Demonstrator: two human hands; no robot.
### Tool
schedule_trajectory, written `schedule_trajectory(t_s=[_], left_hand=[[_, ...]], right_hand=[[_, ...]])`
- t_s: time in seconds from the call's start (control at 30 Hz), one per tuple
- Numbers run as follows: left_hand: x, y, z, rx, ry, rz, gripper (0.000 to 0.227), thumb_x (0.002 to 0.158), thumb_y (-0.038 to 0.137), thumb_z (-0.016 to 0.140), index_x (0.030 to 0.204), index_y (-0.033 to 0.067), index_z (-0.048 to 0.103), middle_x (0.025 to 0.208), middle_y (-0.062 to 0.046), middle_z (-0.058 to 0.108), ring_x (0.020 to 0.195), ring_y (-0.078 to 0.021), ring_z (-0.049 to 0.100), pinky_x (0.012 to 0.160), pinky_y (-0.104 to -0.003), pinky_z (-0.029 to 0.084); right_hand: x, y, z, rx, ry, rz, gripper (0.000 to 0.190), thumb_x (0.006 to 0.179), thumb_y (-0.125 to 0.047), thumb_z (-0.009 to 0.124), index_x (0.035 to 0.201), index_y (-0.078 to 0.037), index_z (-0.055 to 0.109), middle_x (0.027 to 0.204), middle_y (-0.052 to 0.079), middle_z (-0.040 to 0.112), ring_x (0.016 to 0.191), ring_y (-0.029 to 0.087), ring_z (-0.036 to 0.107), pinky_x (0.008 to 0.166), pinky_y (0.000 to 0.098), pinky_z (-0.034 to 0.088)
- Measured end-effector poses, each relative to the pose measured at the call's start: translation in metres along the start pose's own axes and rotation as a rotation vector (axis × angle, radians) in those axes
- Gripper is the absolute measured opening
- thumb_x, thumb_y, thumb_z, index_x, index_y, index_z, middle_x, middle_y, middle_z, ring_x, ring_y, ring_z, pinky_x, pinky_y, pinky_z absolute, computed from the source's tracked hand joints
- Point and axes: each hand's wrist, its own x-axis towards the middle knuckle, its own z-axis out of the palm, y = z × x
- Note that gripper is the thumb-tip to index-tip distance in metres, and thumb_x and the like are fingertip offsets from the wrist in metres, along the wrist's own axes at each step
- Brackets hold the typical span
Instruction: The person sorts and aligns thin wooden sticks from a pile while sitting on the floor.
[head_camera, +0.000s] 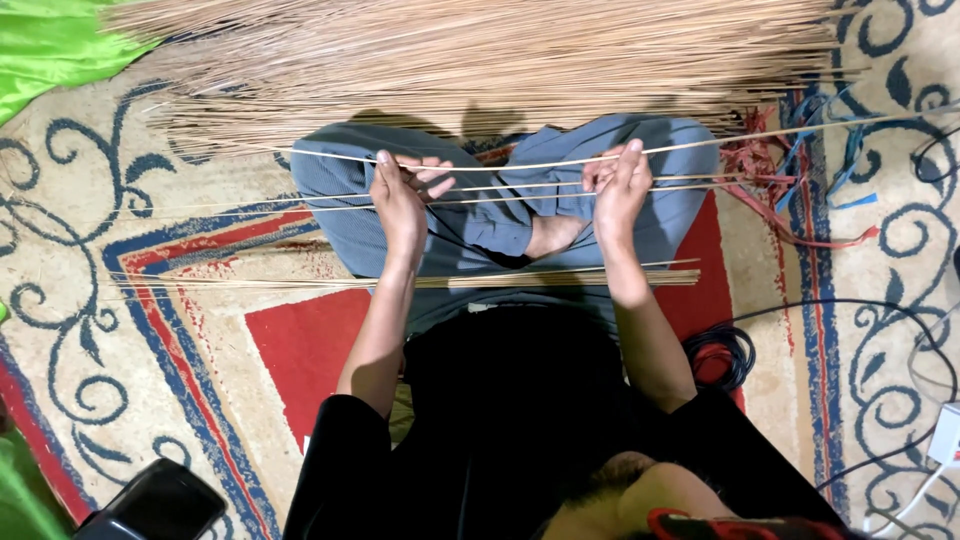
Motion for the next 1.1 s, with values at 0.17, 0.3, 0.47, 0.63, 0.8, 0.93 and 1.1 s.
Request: schedule_trajectory(t_s=[0.17, 0.3, 0.47, 0.63, 0.8, 0.93, 1.1], left_hand=[[0.002, 0.001, 0.005, 0.000, 0.013, -0.014, 0.049, 0.110, 0.043, 0.032, 0.095, 0.0026, 0.055, 0.092, -0.030, 0.073, 0.084, -0.0408, 0.078, 0.066, -0.051, 0.069], [0.000, 0.005, 0.009, 0.027, -0.004, -0.003, 0.049, 0.110, 0.043, 0.030, 0.096, 0.0026, 0.055, 0.097, -0.031, 0.074, 0.089, -0.0406, 0.078, 0.067, -0.050, 0.069], [0.001, 0.003, 0.006, 0.034, -0.037, -0.027, 0.051, 0.109, 0.046, 0.031, 0.095, 0.0032, 0.056, 0.098, -0.030, 0.074, 0.091, -0.0391, 0.077, 0.068, -0.049, 0.069], [0.013, 0.018, -0.013, 0.046, -0.008, 0.033, 0.055, 0.108, 0.050, 0.027, 0.097, 0.0067, 0.059, 0.111, -0.027, 0.074, 0.100, -0.0377, 0.076, 0.072, -0.050, 0.069], [0.022, 0.021, -0.033, 0.080, -0.022, 0.008, 0.053, 0.108, 0.046, 0.029, 0.094, 0.0041, 0.058, 0.102, -0.029, 0.075, 0.093, -0.0379, 0.078, 0.069, -0.049, 0.069], [0.021, 0.027, -0.035, 0.093, -0.020, 0.019, 0.052, 0.108, 0.046, 0.030, 0.095, 0.0041, 0.058, 0.105, -0.030, 0.074, 0.096, -0.0387, 0.077, 0.071, -0.050, 0.069], [0.033, 0.019, -0.053, 0.047, -0.006, -0.011, 0.054, 0.107, 0.049, 0.031, 0.093, 0.0049, 0.058, 0.101, -0.028, 0.075, 0.091, -0.0374, 0.078, 0.071, -0.049, 0.070]], right_hand=[[0.001, 0.002, 0.000, 0.006, 0.014, 0.030, 0.044, 0.112, -0.043, 0.035, 0.095, -0.007, 0.054, 0.058, 0.016, 0.061, 0.039, 0.019, 0.056, 0.035, 0.0237, 0.039], [0.001, -0.005, 0.002, -0.020, 0.018, 0.009, 0.044, 0.112, -0.043, 0.035, 0.095, -0.008, 0.055, 0.057, 0.015, 0.060, 0.039, 0.018, 0.056, 0.035, 0.0224, 0.036], [0.004, -0.006, -0.001, -0.037, 0.011, -0.002, 0.043, 0.113, -0.041, 0.034, 0.095, -0.007, 0.055, 0.055, 0.015, 0.058, 0.039, 0.018, 0.053, 0.035, 0.0220, 0.033], [0.013, -0.014, -0.013, -0.016, 0.083, 0.026, 0.044, 0.111, -0.044, 0.035, 0.099, -0.008, 0.057, 0.063, 0.015, 0.065, 0.044, 0.017, 0.059, 0.040, 0.0221, 0.041], [0.016, -0.015, -0.023, -0.032, 0.075, 0.018, 0.044, 0.111, -0.044, 0.036, 0.097, -0.007, 0.056, 0.062, 0.016, 0.064, 0.043, 0.017, 0.057, 0.039, 0.0216, 0.038], [0.017, -0.010, -0.023, -0.033, 0.065, 0.037, 0.043, 0.111, -0.044, 0.037, 0.097, -0.008, 0.057, 0.063, 0.016, 0.064, 0.044, 0.017, 0.058, 0.038, 0.0203, 0.037], [0.020, -0.012, -0.028, -0.013, 0.074, 0.048, 0.044, 0.111, -0.044, 0.037, 0.097, -0.008, 0.057, 0.063, 0.016, 0.064, 0.044, 0.017, 0.057, 0.040, 0.0214, 0.038]])
